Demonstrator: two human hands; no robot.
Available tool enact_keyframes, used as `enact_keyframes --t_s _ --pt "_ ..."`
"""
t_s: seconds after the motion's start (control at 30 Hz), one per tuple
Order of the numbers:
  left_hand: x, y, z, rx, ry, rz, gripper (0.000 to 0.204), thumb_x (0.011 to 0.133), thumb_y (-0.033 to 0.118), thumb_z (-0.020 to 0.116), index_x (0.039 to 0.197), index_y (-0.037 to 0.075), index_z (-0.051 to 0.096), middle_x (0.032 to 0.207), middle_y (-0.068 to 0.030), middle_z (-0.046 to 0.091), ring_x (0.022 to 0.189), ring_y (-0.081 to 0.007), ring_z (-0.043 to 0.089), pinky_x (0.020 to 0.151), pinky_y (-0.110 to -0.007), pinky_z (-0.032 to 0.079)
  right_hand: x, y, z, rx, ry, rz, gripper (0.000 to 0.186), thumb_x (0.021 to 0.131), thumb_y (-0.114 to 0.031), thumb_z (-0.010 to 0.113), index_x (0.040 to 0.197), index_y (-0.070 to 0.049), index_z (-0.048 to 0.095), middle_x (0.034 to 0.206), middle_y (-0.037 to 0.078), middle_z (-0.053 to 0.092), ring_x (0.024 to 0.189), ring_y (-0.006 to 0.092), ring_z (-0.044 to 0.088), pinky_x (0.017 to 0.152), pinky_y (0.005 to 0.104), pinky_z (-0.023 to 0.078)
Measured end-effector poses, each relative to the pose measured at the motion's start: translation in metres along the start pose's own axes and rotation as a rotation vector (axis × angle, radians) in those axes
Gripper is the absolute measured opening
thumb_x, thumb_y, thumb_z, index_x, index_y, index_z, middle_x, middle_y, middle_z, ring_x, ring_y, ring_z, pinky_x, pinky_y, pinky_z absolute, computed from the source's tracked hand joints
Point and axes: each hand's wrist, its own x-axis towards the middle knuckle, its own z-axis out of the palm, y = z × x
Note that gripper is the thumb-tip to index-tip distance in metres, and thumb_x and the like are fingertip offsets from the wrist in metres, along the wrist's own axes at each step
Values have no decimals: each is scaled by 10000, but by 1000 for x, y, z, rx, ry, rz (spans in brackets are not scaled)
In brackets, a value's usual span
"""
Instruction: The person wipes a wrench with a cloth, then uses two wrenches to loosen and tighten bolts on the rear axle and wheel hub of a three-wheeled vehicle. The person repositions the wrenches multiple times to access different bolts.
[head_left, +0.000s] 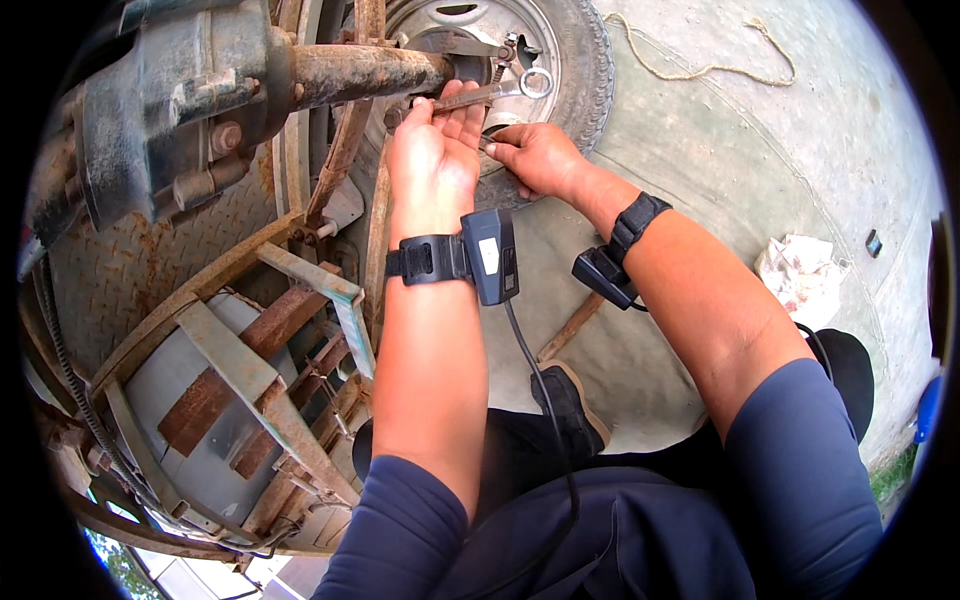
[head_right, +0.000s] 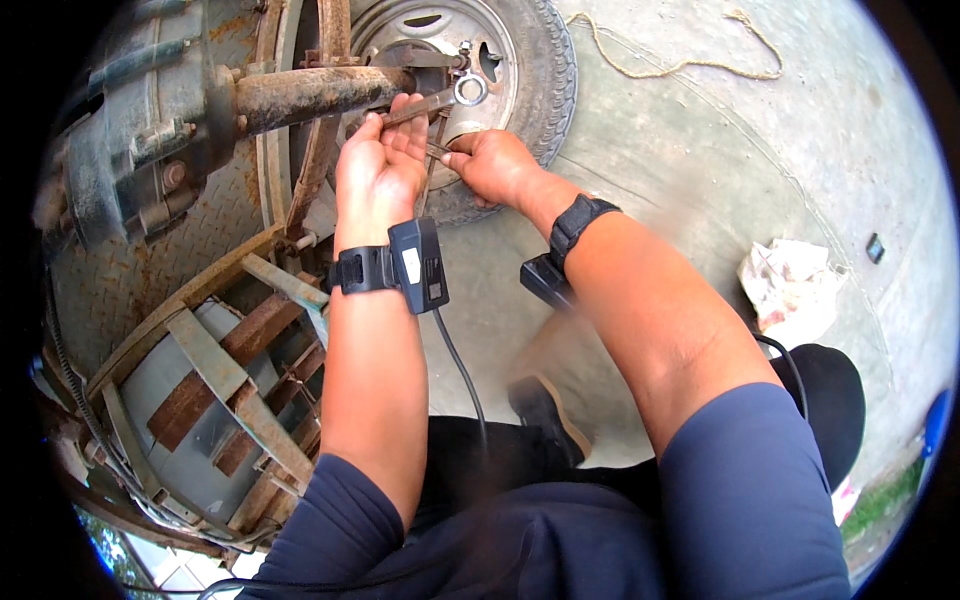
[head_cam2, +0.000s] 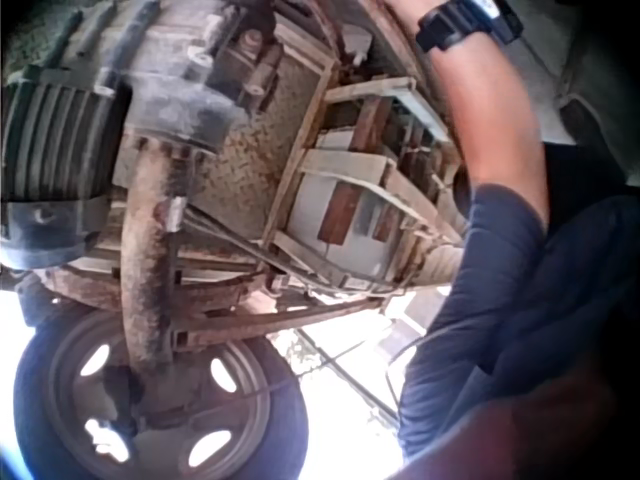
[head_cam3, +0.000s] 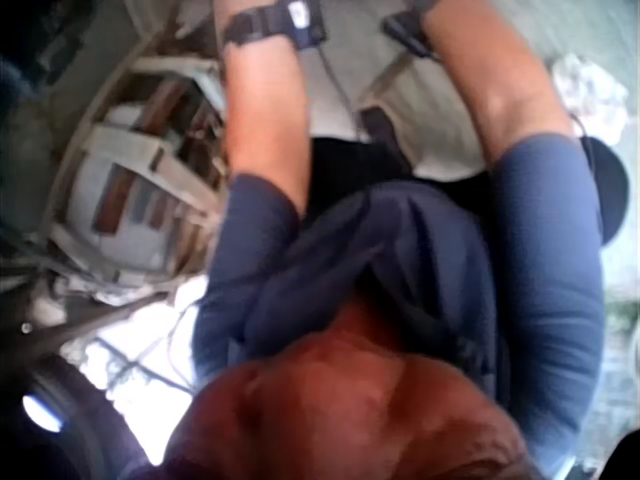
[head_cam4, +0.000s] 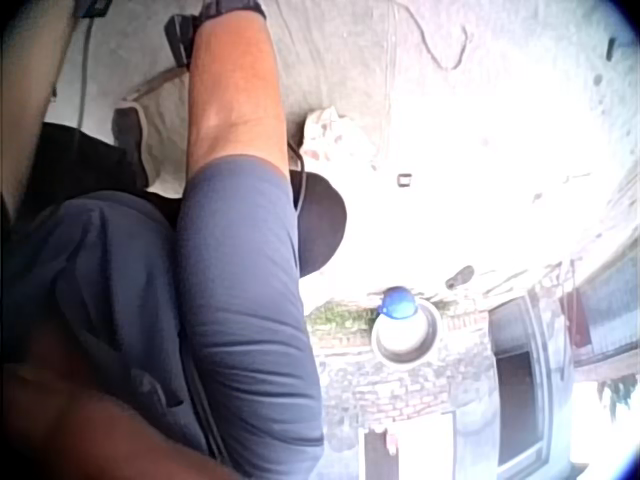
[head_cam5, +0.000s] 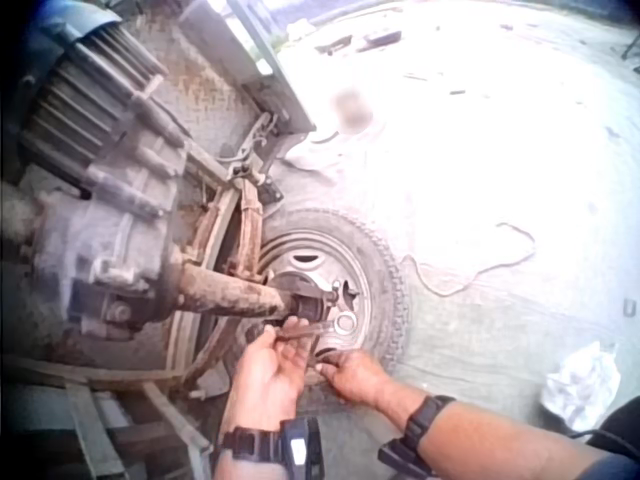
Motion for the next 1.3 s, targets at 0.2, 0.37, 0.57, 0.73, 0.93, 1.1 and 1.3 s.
enact_keyframes --t_s 0.2,0.37,0.57,0.73,0.93,1.1,1.3 --pt "17 -2 -2 -107 -27 -13 321 1066 219 311 1157 -61 439 1110 -175 581 1006 -301 641 859 -405 587 0 2 0 -2 12 -12 360 937 -270 604 1184 -12 653 652 102 637 481 189 621 507 330 524" --pt "12 0 -9 34 -27 4 284 1063 212 329 1102 -24 484 1047 -142 603 938 -286 645 789 -382 586 1 1 0 12 12 6 352 929 -265 611 1180 -23 659 656 103 637 497 185 631 512 331 528" --pt "-5 2 -36 147 52 18 156 1008 178 512 986 23 517 839 -87 584 691 -190 561 620 -319 491 -1 1 -3 -28 -29 -5 357 938 -268 603 1197 -27 653 647 84 623 495 178 620 510 325 522" --pt "-12 43 -77 1022 -25 87 179 990 204 538 983 31 584 696 1 544 567 -125 493 544 -273 433 -2 1 -2 29 -12 8 405 958 -291 597 1259 -20 611 604 19 570 451 120 551 448 292 469" --pt "-5 76 -96 2025 -48 706 293 976 247 514 1045 -24 602 875 -214 664 803 -353 648 712 -415 492 0 0 1 -8 -10 23 353 951 -269 586 1206 -34 648 646 83 623 488 171 612 523 334 518" --pt "-19 64 -88 1951 126 635 266 974 243 519 1059 2 592 936 -222 666 861 -406 642 753 -455 494 -1 -3 -2 1 -23 19 350 955 -273 578 1206 -40 647 640 79 623 488 165 607 529 330 519" --pt "-41 28 -82 922 75 25 199 1011 225 506 980 34 550 891 -118 663 840 -260 682 708 -358 531 -3 -3 -4 -8 -12 27 348 957 -272 574 1210 -45 648 650 82 631 489 166 608 524 330 519"
